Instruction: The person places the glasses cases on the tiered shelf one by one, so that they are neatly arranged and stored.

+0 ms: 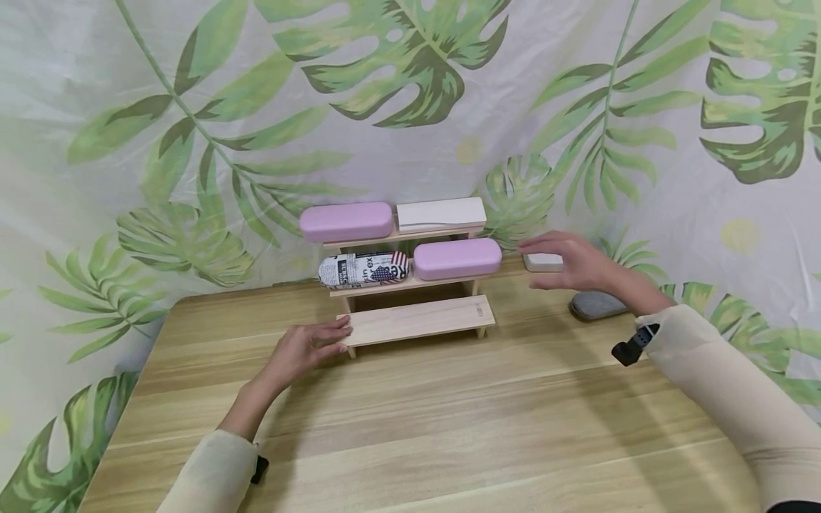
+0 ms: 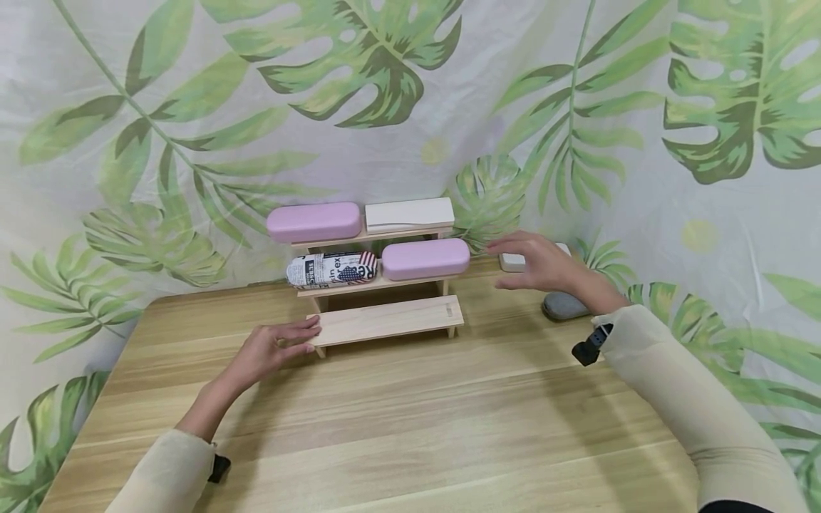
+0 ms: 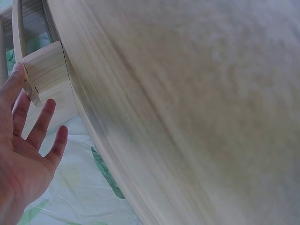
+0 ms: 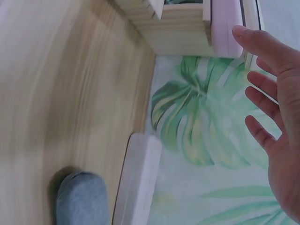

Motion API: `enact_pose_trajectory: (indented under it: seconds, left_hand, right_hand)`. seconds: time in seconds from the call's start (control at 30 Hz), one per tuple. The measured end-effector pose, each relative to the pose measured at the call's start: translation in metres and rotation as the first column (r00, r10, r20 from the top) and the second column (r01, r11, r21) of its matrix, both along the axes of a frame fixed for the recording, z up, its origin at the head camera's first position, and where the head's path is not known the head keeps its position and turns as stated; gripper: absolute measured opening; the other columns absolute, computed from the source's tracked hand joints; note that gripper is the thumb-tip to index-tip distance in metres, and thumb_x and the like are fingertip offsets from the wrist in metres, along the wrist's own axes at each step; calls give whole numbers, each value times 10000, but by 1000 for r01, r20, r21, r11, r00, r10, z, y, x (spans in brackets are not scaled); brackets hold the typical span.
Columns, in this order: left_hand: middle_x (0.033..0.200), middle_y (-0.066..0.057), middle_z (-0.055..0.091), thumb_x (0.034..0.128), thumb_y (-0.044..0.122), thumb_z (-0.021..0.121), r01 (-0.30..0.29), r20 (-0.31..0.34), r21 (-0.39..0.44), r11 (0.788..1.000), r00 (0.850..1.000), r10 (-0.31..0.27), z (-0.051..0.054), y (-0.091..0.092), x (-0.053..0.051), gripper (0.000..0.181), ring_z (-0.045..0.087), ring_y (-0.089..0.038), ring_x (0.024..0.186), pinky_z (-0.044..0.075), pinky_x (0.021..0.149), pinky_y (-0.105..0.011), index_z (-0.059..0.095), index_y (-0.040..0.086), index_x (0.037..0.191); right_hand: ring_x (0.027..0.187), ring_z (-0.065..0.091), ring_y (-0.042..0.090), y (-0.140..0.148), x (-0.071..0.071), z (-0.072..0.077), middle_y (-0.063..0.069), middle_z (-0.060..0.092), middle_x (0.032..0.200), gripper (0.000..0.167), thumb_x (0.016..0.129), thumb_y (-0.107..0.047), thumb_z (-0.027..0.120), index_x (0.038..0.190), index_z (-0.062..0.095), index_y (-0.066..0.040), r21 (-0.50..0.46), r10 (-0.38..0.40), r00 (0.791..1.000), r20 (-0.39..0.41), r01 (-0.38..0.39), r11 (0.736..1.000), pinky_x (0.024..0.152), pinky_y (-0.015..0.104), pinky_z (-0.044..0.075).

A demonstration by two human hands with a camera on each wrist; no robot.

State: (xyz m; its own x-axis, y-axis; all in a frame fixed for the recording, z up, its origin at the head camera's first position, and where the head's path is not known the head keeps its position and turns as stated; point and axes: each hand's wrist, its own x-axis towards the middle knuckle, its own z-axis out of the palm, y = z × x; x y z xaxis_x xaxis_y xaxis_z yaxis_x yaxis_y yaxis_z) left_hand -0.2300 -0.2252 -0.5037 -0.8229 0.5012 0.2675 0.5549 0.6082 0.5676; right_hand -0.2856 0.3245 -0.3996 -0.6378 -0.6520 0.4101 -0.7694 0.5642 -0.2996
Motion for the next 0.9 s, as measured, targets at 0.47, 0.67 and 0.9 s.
enact_pose_trajectory:
  seconds: [0.47, 0.67, 0.9]
  left_hand:
    - [1417, -60, 670, 901, 137, 848, -3, 2, 8, 1000, 1000, 3, 0, 0, 0, 348, 678, -343, 1241, 589, 964, -503, 785, 87, 1240]
    - [1424, -42, 663, 904, 144, 846, -11, 23, 1, 1000, 1000, 11, 1, 0, 0, 352, 670, -322, 1261, 576, 999, -486, 783, 102, 1248]
    - [1423, -54, 663, 898, 126, 849, -7, 23, 5, 1000, 1000, 7, 1, 0, 1, 355, 666, -331, 1263, 564, 1015, -489, 782, 92, 1245]
  right_hand:
    - [1203, 668, 429, 41, 10, -9, 173, 743, 1282, 637, 690, -185, 974, 1269, 751, -37, 45, -101, 993, 59, 98, 994, 982, 560, 519]
    - [1162, 688, 438, 55, 12, -15, 181, 756, 1253, 644, 661, -146, 980, 1251, 757, -18, 14, -77, 995, 62, 76, 997, 1030, 240, 470]
    - [1137, 700, 415, 76, 14, -24, 188, 748, 1261, 667, 667, -220, 996, 1259, 750, -33, 75, -150, 985, 91, 143, 987, 972, 318, 535]
